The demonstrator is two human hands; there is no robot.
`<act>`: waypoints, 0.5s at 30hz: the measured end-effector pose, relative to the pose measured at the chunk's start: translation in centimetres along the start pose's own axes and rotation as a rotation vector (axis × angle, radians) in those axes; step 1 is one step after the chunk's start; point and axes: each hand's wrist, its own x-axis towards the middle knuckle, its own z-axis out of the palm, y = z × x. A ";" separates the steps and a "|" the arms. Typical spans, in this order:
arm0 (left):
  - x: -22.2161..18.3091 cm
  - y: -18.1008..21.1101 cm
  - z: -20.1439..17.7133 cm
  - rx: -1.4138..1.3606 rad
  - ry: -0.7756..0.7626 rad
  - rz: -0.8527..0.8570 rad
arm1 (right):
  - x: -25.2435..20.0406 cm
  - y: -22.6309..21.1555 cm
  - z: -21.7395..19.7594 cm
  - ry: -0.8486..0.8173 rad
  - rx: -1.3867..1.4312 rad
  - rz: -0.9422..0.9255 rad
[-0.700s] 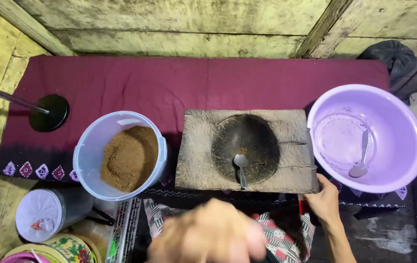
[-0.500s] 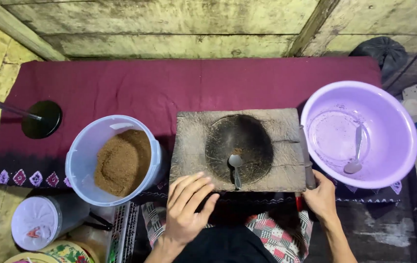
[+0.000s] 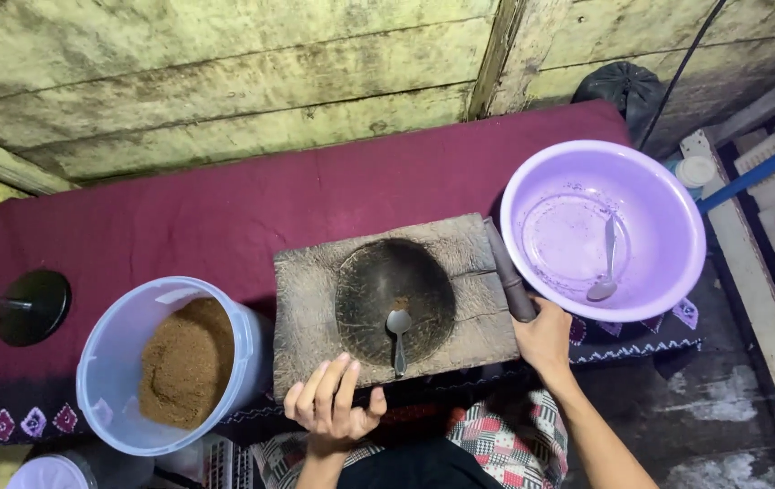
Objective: Grinding and preparing brown powder ingredients using a mortar and pestle, then transferring them between containers.
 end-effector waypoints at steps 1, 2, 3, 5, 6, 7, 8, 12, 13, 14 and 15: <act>0.0 0.0 0.5 0.001 0.003 0.003 | 0.1 0.3 0.3 0.001 0.004 -0.002; 0.0 0.1 0.8 0.015 0.034 -0.006 | 0.0 0.6 0.5 0.007 0.010 0.001; 0.0 0.2 1.1 0.028 0.065 -0.016 | -0.1 0.9 0.8 0.013 0.017 0.004; 0.0 0.3 1.0 0.033 0.060 -0.019 | -0.1 2.0 1.1 0.013 0.007 -0.010; 0.0 0.3 1.1 0.036 0.057 -0.023 | 0.0 2.5 1.3 0.015 -0.004 -0.023; 0.0 0.4 1.0 0.039 0.058 -0.025 | -0.8 1.1 0.4 0.014 -0.005 -0.026; -0.1 0.4 0.9 0.039 0.049 -0.031 | -1.5 -0.2 -0.6 -0.034 0.008 0.041; 0.2 0.5 0.6 0.041 0.023 -0.041 | -3.3 -2.3 -2.7 -0.106 0.035 0.140; 0.3 0.6 0.4 0.043 0.023 -0.043 | -3.7 -2.9 -3.2 -0.107 0.034 0.139; 0.4 0.7 0.4 0.045 0.017 -0.051 | -4.1 -3.4 -3.8 -0.106 0.057 0.162; 0.6 0.8 0.3 0.047 0.011 -0.058 | -4.5 -4.0 -4.4 -0.104 0.081 0.184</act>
